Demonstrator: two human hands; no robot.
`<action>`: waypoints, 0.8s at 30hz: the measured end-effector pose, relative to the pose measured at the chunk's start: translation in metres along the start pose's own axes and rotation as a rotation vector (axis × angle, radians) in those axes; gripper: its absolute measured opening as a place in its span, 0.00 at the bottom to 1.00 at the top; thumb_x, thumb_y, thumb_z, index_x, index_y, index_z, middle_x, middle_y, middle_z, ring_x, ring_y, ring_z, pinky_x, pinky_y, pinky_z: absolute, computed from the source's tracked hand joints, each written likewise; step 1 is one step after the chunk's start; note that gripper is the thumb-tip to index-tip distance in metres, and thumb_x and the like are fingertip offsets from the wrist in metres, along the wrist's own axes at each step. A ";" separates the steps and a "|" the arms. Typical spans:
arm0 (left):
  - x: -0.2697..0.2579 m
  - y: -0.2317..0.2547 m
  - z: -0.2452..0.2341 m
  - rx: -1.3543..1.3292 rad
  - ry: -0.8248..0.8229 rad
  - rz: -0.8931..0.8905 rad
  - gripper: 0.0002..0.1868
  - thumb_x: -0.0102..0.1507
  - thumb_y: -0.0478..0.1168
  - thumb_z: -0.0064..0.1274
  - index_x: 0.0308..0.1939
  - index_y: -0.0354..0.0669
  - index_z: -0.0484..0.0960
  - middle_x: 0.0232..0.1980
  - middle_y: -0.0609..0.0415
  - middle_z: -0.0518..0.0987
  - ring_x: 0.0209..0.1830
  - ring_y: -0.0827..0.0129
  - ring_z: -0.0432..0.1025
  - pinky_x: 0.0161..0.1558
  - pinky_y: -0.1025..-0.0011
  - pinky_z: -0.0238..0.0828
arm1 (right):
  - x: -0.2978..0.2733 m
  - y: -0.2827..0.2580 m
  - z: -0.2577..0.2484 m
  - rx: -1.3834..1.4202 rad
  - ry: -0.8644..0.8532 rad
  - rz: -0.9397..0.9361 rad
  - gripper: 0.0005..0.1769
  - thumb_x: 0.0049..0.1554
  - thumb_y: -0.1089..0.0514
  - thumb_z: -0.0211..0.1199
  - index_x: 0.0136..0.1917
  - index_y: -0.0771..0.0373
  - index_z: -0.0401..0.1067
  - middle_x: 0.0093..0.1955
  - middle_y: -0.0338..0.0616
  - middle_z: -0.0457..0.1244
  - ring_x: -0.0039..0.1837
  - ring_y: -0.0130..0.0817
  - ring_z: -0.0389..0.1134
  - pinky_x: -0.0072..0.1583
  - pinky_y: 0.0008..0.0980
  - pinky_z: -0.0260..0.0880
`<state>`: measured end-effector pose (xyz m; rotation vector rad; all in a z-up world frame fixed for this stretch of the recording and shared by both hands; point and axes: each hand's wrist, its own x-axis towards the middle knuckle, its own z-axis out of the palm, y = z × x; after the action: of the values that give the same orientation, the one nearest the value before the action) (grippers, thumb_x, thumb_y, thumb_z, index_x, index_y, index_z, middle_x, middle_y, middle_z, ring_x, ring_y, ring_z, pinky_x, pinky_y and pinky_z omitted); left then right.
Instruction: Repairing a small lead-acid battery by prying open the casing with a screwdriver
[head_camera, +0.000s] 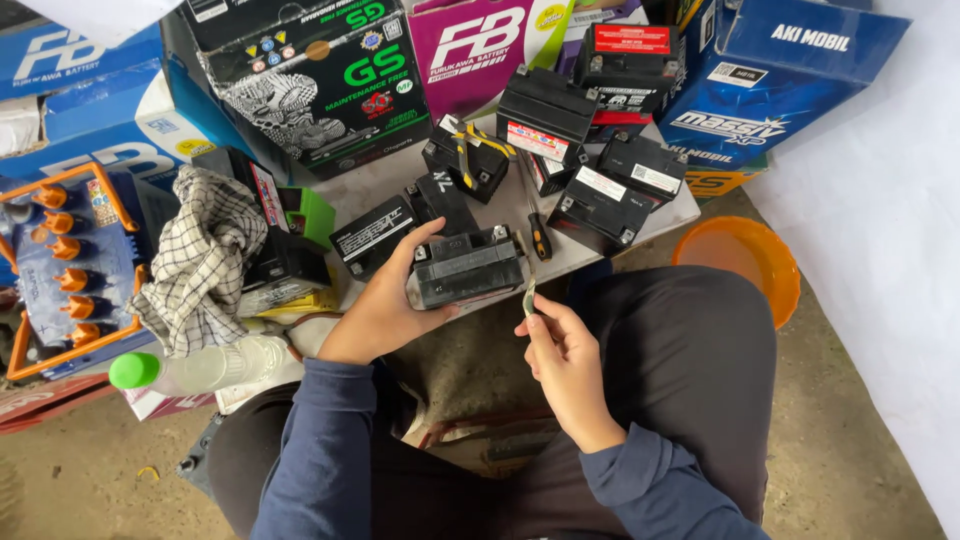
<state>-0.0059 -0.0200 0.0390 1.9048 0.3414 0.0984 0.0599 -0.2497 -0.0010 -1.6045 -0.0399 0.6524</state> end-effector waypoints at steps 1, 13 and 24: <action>-0.003 0.002 0.000 -0.001 0.000 -0.008 0.57 0.48 0.31 0.69 0.79 0.48 0.58 0.67 0.45 0.74 0.72 0.52 0.65 0.73 0.51 0.55 | -0.002 0.008 0.002 -0.001 -0.003 0.007 0.19 0.65 0.61 0.56 0.68 0.67 0.70 0.43 0.52 0.69 0.31 0.23 0.61 0.30 0.20 0.61; 0.001 0.013 -0.003 0.009 -0.034 -0.022 0.53 0.50 0.30 0.68 0.77 0.48 0.60 0.73 0.47 0.70 0.78 0.52 0.58 0.75 0.51 0.50 | -0.001 0.013 0.010 0.100 0.002 0.086 0.20 0.65 0.62 0.55 0.69 0.68 0.68 0.42 0.52 0.66 0.30 0.24 0.58 0.27 0.18 0.54; -0.001 0.011 -0.008 0.041 -0.088 0.027 0.48 0.53 0.28 0.64 0.74 0.51 0.58 0.71 0.55 0.69 0.70 0.69 0.65 0.69 0.74 0.55 | 0.004 0.022 0.007 0.149 -0.011 0.318 0.27 0.64 0.59 0.55 0.76 0.63 0.65 0.45 0.50 0.62 0.32 0.28 0.49 0.33 0.30 0.41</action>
<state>-0.0066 -0.0165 0.0526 1.9484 0.2603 0.0249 0.0526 -0.2454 -0.0228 -1.4753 0.2555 0.8882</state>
